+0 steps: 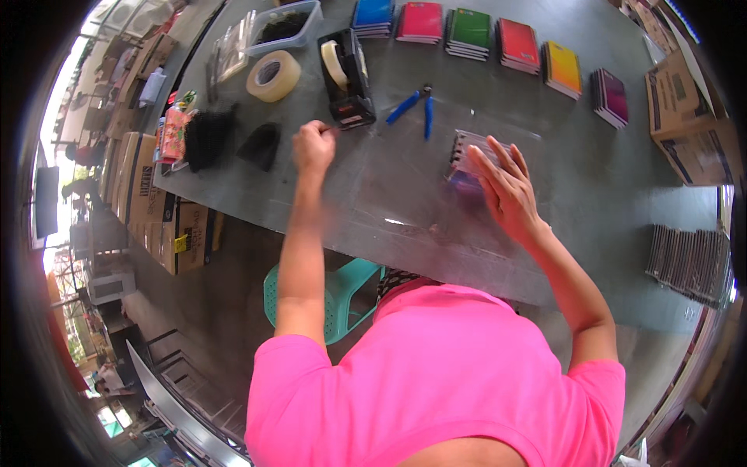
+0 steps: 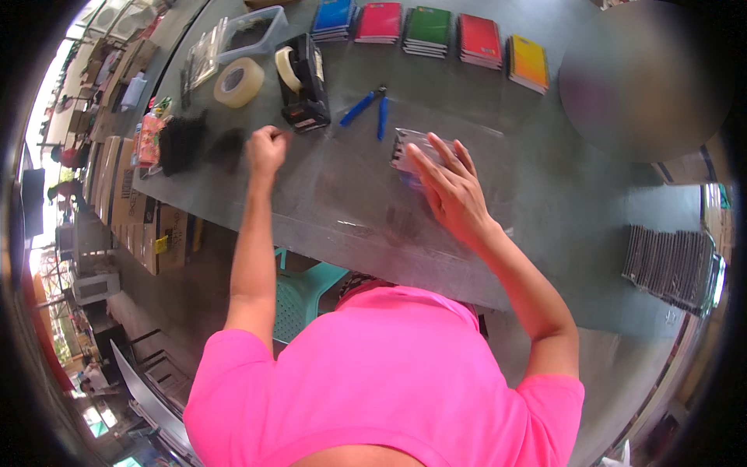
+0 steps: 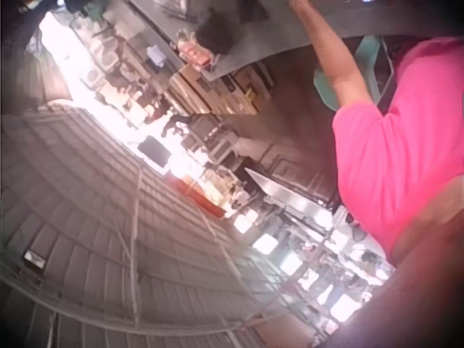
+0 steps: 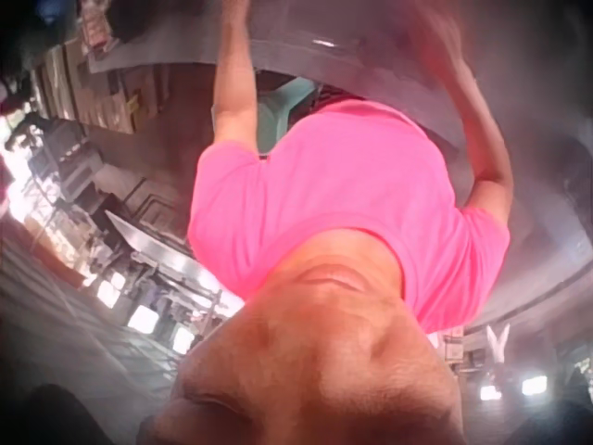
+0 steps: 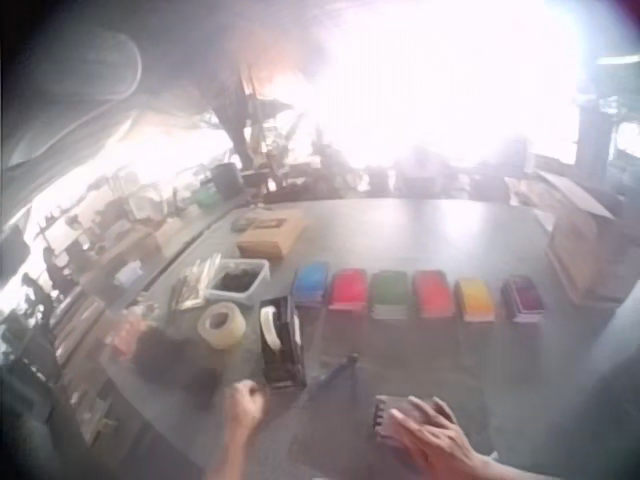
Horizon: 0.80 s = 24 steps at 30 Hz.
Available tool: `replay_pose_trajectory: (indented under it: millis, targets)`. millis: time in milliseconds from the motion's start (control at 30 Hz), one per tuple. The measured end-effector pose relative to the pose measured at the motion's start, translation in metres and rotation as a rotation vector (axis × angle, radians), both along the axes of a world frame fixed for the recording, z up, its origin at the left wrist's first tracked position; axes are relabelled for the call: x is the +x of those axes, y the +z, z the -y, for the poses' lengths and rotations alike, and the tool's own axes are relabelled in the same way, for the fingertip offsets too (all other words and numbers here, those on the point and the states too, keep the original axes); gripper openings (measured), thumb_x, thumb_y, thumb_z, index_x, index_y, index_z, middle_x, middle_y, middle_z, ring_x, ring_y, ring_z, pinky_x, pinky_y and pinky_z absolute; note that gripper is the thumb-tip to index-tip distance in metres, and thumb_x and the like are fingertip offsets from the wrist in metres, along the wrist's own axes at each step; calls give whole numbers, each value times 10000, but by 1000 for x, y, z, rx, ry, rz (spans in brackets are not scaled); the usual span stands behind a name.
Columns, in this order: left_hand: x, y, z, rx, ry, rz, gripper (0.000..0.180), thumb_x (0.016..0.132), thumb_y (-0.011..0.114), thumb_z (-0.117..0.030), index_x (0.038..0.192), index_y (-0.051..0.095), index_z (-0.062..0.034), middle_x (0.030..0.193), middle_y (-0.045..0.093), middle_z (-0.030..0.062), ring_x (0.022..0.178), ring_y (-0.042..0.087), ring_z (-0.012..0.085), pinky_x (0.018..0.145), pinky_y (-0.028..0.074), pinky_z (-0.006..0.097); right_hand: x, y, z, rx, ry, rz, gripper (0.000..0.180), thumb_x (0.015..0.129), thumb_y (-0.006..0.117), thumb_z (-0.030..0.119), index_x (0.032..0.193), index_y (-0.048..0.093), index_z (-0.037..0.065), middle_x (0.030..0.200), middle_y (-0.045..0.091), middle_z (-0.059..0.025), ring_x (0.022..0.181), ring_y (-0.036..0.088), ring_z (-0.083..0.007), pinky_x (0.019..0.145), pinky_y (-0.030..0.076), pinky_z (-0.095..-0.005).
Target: The person gathers notebooks of different colors, stacks them together, and places the stack into a plastic bag. They سپس close the bag by hand.
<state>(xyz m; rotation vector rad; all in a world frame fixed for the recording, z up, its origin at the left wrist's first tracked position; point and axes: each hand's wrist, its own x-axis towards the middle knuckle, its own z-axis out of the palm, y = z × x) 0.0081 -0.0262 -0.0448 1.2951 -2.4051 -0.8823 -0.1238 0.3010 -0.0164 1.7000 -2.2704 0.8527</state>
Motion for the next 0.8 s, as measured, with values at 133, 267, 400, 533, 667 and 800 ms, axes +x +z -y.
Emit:
replay_pose_trajectory:
  millis: [133,267,400,533,667,800]
  targets:
    - [-5,43,-65,164,4,-311,184,830,695,-252,797,660,-74,653,619,-1,527,544,62,410,369,204,-5,-2,1,-31,-19,52,511,868,513,44,1364,399,82,1256,554,-99,1291,404,-241,1088,237,-432]
    - [-8,44,-182,901,-56,-558,220,826,703,-274,787,655,-63,623,590,-20,520,498,22,412,319,172,-2,1,-1,-37,0,91,520,869,503,40,1373,380,79,1307,514,-100,1289,406,-239,1089,233,-428]
    - [-30,19,-211,581,-161,-607,235,811,721,-236,729,629,-36,611,578,-21,494,479,38,432,341,202,2,1,1,-6,23,104,541,852,533,87,1370,377,67,1360,457,-109,1296,394,-241,1084,243,-434]
    - [-23,-20,-192,207,-267,-553,242,763,756,-207,686,619,-22,581,557,-28,499,477,73,468,373,237,5,14,7,-8,51,150,612,794,625,208,1346,404,63,1365,450,-114,1276,410,-259,1066,261,-448]
    - [-27,-9,-181,107,-341,-494,340,682,809,-209,908,620,-40,833,610,25,711,541,96,591,436,246,-27,35,8,53,-329,184,621,747,694,323,1260,486,40,1296,506,-128,1190,476,-304,1011,335,-429]
    - [-56,24,-155,57,-719,-541,730,567,865,-201,1183,498,-61,1063,585,55,935,577,168,766,485,282,-48,43,4,308,-157,1146,374,837,627,358,1073,631,69,1104,621,-130,991,601,-258,813,489,-362]
